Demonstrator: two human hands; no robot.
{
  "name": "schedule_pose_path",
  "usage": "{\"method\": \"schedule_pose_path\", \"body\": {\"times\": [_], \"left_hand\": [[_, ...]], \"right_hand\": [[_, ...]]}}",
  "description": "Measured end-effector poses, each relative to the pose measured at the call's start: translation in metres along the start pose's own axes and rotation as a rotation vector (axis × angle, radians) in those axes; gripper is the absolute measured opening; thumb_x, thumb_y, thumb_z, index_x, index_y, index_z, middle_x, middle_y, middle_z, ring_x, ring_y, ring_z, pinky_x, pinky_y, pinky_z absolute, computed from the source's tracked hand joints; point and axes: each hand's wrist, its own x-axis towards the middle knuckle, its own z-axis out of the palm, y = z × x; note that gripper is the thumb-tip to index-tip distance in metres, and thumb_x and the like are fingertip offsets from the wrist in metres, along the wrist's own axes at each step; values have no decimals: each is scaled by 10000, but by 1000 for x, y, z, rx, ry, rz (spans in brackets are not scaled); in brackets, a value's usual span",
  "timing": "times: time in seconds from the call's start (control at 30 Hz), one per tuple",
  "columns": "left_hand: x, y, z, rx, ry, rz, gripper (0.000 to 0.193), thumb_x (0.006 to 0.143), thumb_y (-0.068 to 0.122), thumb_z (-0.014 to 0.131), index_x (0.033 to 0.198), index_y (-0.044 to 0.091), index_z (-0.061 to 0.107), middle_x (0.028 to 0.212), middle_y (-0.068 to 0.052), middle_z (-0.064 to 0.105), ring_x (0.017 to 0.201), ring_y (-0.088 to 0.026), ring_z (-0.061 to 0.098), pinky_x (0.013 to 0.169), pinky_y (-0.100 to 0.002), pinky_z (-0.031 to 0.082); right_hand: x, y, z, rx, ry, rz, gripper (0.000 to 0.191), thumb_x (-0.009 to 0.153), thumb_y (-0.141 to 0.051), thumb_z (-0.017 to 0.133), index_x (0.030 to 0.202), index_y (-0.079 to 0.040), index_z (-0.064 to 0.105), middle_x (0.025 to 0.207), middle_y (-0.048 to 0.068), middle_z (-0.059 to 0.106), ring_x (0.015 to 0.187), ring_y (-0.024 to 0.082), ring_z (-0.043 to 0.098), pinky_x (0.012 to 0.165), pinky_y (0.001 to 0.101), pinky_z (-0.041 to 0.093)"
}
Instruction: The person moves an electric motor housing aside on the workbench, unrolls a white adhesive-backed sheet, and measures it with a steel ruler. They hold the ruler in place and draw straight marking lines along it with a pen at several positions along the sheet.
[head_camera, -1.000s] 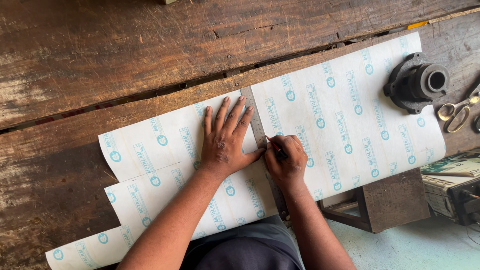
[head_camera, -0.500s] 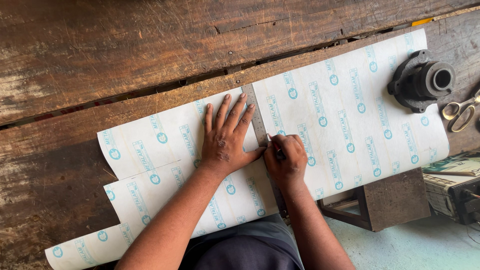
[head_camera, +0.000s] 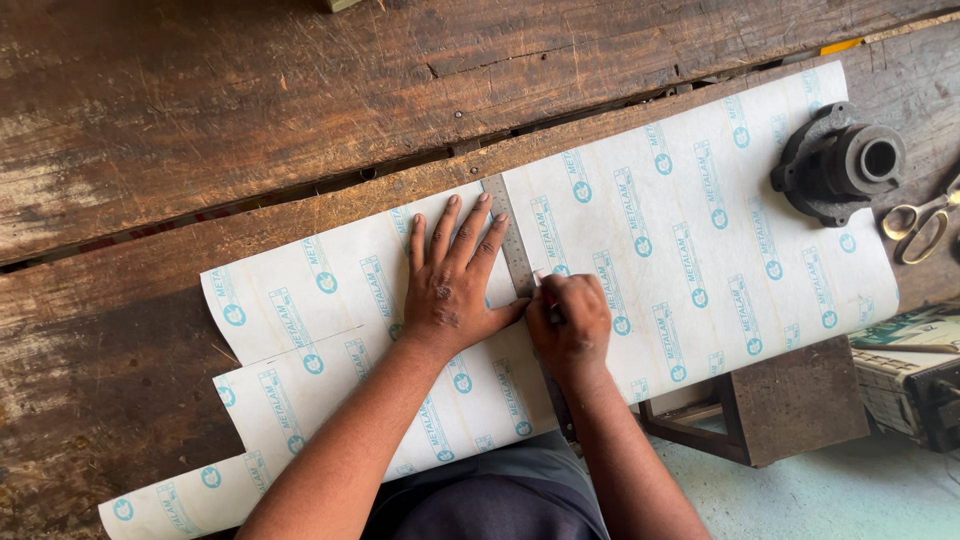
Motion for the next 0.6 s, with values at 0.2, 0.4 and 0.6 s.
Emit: {"method": "schedule_pose_path", "body": {"times": [0.2, 0.4, 0.6], "left_hand": [[-2, -1, 2, 39, -11, 15, 1066, 670, 743, 783, 1499, 136, 498, 1616, -130, 367, 1511, -368, 272, 1225, -674, 110], [-1, -1, 2, 70, 4, 38, 1058, 710, 780, 752, 1491, 115, 494, 1627, -136, 361, 1528, -380, 255, 1230, -669, 113], [7, 21, -9, 128, 9, 8, 1050, 693, 749, 736, 1481, 97, 501, 1619, -151, 367, 1520, -358, 221, 1182, -716, 34]], "right_hand": [[-9, 24, -6, 516, 137, 299, 135, 941, 67, 649, 1065, 14, 654, 951, 105, 705, 865, 180, 681, 809, 308, 541], [14, 97, -65, 665, 170, 399, 117, 952, 33, 637, 1068, 18, 630, 968, 80, 694, 889, 153, 708, 793, 276, 561], [56, 163, -110, 707, -67, 404, 98, 953, 2, 666, 1045, 31, 652, 924, 102, 682, 846, 158, 660, 773, 295, 545]]}}
